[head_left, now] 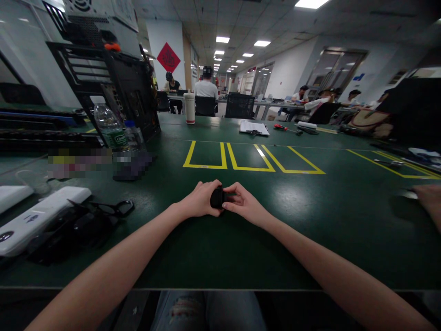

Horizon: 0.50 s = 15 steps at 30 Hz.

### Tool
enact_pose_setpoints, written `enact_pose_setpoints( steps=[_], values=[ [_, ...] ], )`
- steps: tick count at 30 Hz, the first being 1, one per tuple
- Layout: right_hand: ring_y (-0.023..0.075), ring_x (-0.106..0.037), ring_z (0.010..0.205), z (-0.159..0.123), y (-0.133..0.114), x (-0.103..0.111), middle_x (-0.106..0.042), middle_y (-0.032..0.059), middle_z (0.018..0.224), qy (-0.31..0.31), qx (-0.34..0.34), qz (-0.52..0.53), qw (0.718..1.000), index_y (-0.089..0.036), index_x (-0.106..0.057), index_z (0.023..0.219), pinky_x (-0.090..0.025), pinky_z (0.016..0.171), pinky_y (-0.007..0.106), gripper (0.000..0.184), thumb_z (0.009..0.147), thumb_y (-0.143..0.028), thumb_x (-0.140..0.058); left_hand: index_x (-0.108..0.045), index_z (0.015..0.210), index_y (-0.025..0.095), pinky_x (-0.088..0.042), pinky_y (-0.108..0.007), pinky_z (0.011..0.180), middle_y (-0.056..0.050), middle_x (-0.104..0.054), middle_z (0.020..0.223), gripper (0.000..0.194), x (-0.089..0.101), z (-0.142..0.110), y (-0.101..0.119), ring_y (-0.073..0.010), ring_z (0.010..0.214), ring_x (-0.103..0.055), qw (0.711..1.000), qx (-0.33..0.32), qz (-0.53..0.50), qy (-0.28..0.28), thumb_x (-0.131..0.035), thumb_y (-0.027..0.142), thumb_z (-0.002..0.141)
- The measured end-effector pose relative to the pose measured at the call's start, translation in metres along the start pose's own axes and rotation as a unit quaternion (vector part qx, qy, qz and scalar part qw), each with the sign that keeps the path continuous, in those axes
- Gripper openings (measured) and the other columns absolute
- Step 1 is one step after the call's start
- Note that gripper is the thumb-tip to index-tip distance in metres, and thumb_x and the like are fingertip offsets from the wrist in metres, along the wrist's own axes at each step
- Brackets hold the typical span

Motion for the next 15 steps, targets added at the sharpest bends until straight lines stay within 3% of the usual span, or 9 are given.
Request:
enact_pose_setpoints(
  steps=[3,6,15],
  values=[
    [0.017,-0.053,0.096,0.001,-0.0008,0.0016,-0.05,0.0026,0.099,0.013,0.007,-0.012,1.0,-0.02,-0.044,0.095,-0.045,0.084,0.036,0.024,0.073,-0.023,-0.054,-0.039,0.099,0.019,-0.032,-0.035,0.076,-0.004,-0.053,0.092,0.05,0.0011,-0.0003,0.0008,-0.0219,0.086,-0.05,1.0,-0.003,-0.009,-0.001,-0.062,0.036,0.058],
    [0.0175,-0.052,0.097,0.0013,0.0012,0.0041,-0.048,0.0042,0.105,0.025,-0.011,-0.037,0.999,-0.021,-0.042,0.102,-0.043,0.085,0.038,0.031,0.073,-0.024,-0.054,-0.039,0.1,0.02,-0.031,-0.034,0.077,-0.004,-0.053,0.094,0.05,0.002,-0.0007,0.0015,-0.0217,0.087,-0.05,1.0,-0.004,-0.023,-0.004,-0.062,0.036,0.059],
    [0.0168,-0.051,0.098,-0.0011,-0.0014,-0.0007,-0.047,0.0024,0.104,-0.007,-0.005,-0.009,1.0,-0.022,-0.042,0.097,-0.044,0.085,0.037,0.03,0.071,-0.021,-0.056,-0.039,0.102,0.02,-0.031,-0.035,0.077,-0.005,-0.053,0.095,0.052,0.0022,-0.0006,0.0026,-0.0223,0.088,-0.05,1.0,-0.002,-0.02,-0.013,-0.063,0.034,0.058]
  ],
)
Point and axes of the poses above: each hand's wrist, its own z-axis towards the middle knuckle, its own x-axis out of the back of the hand, y = z × x, the point moved 8 cm from there along z, towards the middle knuckle
